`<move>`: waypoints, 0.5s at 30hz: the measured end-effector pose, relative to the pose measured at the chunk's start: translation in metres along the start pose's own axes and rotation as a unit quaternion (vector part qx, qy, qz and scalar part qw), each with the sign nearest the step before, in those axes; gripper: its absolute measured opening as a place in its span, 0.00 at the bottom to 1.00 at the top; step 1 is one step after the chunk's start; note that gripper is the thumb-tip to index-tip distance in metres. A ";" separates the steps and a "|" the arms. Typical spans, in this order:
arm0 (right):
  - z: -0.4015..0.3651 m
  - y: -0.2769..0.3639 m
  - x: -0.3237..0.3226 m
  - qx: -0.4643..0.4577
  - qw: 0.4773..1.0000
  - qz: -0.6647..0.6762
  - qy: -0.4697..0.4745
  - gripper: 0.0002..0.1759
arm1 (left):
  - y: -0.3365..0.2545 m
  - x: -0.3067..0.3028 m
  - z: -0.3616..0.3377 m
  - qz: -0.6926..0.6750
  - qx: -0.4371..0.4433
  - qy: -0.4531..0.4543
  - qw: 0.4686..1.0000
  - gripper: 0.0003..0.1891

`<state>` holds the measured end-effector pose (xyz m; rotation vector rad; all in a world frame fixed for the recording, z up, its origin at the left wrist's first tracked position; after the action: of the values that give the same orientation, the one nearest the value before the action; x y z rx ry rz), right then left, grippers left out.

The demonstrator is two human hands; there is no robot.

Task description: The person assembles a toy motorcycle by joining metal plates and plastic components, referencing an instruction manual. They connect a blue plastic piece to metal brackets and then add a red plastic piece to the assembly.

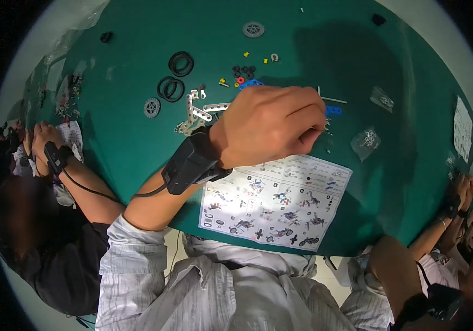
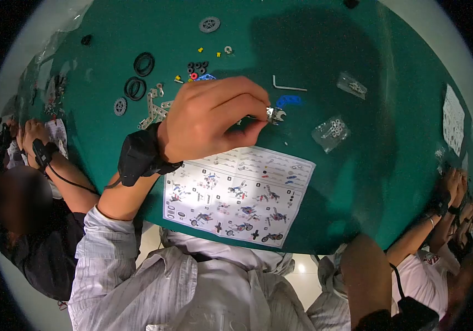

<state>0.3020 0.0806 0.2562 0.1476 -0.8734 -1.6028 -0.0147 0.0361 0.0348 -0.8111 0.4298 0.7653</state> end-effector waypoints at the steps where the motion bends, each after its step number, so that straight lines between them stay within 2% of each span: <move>1: 0.007 -0.018 0.003 0.015 1.000 -0.011 -0.018 0.14 | 0.000 0.000 0.000 -0.003 0.000 0.003 1.000 0.14; 2: 0.014 -0.037 0.001 0.046 0.998 -0.006 -0.046 0.11 | -0.001 0.000 0.000 -0.005 0.000 0.005 1.000 0.14; 4: 0.028 -0.071 -0.012 0.067 0.997 0.034 0.014 0.05 | -0.002 0.000 0.000 -0.006 -0.001 0.008 1.000 0.15; 5: 0.030 -0.090 -0.019 0.057 0.991 0.068 0.101 0.04 | -0.001 0.000 0.000 -0.006 -0.003 0.010 1.000 0.15; 8: 0.019 -0.106 0.006 0.130 0.991 -0.011 0.003 0.16 | -0.003 -0.001 -0.001 -0.008 -0.006 0.014 1.000 0.15; 12: 0.022 -0.121 0.008 0.156 0.981 -0.059 0.099 0.19 | -0.003 0.001 -0.001 0.002 -0.011 0.021 1.000 0.15; 15: 0.025 -0.125 0.004 0.146 0.971 -0.054 0.179 0.16 | -0.005 0.000 0.000 0.000 -0.001 0.020 1.000 0.14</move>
<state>0.1878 0.0848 0.2006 0.6825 -0.8218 -1.4764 -0.0111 0.0343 0.0372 -0.8295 0.4643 0.7515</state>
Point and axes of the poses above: each hand's wrist, its own z-axis towards the middle knuckle, its own x-axis out of the palm, y = z × x, the point moved 5 cm from there along z, towards the middle knuckle
